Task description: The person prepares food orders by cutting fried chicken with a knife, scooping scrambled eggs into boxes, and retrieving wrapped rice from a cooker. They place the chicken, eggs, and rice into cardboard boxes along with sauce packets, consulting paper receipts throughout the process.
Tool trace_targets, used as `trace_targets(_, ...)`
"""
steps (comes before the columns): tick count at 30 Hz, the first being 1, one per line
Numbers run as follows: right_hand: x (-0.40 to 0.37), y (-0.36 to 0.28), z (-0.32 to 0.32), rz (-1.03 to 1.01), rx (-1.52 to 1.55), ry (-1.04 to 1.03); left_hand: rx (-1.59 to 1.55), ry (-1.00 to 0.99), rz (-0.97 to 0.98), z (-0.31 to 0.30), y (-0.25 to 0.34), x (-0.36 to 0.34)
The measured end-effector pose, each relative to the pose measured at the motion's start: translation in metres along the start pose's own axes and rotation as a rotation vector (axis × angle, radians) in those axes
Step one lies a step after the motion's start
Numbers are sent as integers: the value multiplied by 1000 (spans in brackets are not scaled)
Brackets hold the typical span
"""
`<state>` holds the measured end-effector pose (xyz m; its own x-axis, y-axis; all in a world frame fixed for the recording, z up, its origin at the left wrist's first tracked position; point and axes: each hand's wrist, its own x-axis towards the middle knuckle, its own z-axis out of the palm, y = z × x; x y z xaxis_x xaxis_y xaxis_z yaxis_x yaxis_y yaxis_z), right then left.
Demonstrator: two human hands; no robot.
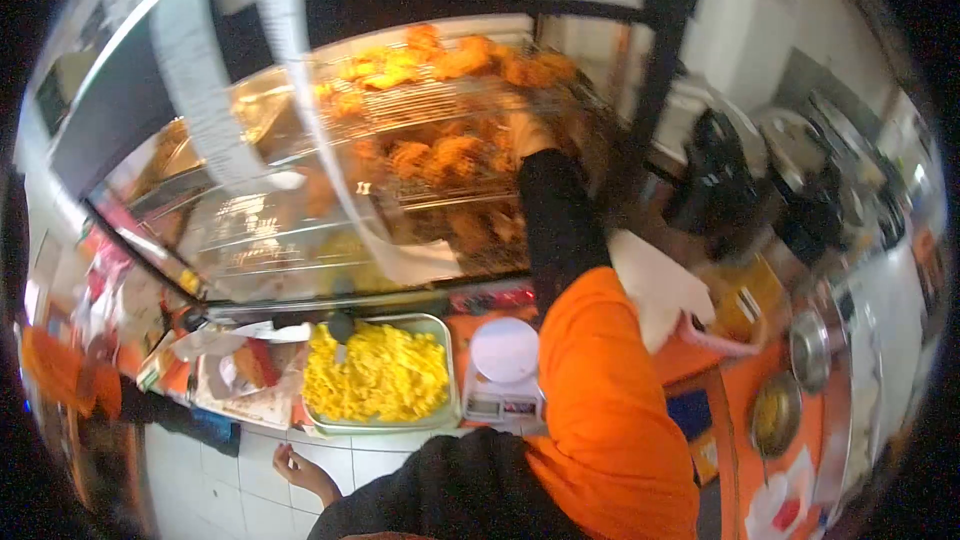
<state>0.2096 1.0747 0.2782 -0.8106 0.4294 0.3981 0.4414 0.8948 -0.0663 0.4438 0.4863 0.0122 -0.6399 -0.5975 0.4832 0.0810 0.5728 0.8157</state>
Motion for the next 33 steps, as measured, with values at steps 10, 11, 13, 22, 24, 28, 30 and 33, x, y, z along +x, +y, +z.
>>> trace_targets(10,9,23,7,45,-162,-263,-47,141,-79,-17,-21,-7)
trace_targets(11,9,24,7,44,-167,-271,-40,149,-79,-19,-23,-6)
trace_targets(13,7,27,6,36,-180,-297,-26,155,-66,-23,-27,-4)
trace_targets(22,-12,36,-6,-25,-165,-404,-68,105,-73,-12,-32,22)
trace_targets(24,-15,39,-10,-60,-149,-421,-85,81,-24,-9,-29,27)
trace_targets(28,-11,43,-9,-169,-190,-227,-105,23,-44,1,-30,32)
trace_targets(30,-3,44,-7,-250,-255,-32,-137,12,-23,5,-37,34)
trace_targets(33,5,47,3,-324,-385,152,-125,4,-83,-1,-14,36)
